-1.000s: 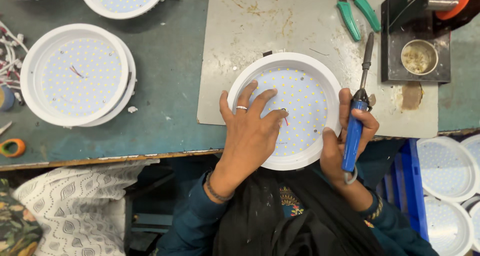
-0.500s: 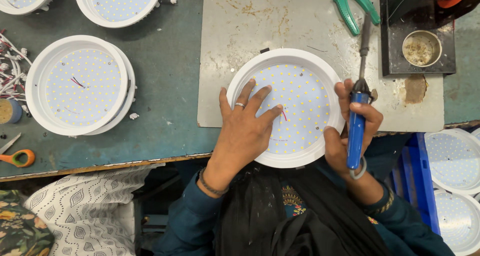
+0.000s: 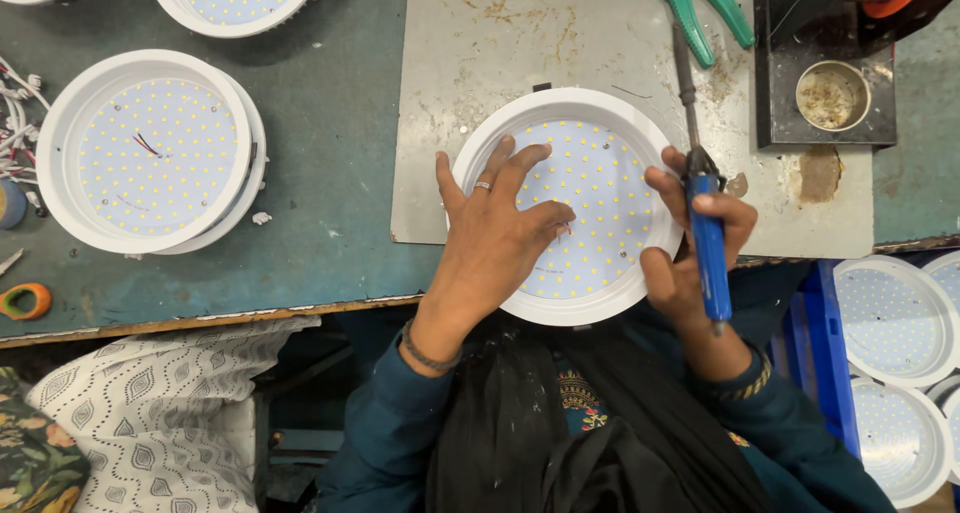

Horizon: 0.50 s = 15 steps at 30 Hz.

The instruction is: The person uses a soldering iron to attach wires to the contact points on circular LED light panels. They handle multiple panels, moving finished ones aside and picking up new ones to continue soldering.

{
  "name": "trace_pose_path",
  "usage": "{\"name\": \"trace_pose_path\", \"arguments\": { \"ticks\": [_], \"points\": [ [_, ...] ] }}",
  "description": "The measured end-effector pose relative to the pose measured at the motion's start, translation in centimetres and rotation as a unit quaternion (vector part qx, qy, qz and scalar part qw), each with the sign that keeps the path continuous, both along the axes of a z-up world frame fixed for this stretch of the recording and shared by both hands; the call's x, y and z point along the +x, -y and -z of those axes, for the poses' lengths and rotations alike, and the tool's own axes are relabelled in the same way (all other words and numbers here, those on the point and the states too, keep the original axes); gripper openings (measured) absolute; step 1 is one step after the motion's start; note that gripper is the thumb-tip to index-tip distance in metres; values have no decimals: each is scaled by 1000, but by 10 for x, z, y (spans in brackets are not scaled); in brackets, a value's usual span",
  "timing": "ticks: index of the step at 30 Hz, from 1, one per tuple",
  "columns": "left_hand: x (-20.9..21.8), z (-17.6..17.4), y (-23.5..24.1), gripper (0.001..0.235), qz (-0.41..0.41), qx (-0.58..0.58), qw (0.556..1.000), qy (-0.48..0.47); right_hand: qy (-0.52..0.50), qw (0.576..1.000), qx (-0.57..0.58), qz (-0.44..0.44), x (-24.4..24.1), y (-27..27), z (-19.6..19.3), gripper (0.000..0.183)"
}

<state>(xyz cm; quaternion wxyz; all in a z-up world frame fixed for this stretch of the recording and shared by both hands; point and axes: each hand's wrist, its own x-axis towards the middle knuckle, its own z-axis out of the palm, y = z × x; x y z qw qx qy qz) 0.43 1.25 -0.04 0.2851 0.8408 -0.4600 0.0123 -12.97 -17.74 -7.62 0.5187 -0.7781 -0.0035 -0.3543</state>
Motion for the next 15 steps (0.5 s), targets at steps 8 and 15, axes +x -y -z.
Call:
{"name": "trace_pose_path", "arguments": {
  "ticks": [8, 15],
  "points": [
    [-3, 9, 5, 10, 30, -31, 999, 21, -1, 998, 29, 64, -21, -23, 1, 64],
    [-6, 12, 5, 10, 10, -44, 998, 38, -16, 994, 49, 92, -27, -33, -1, 63]
  ]
}}
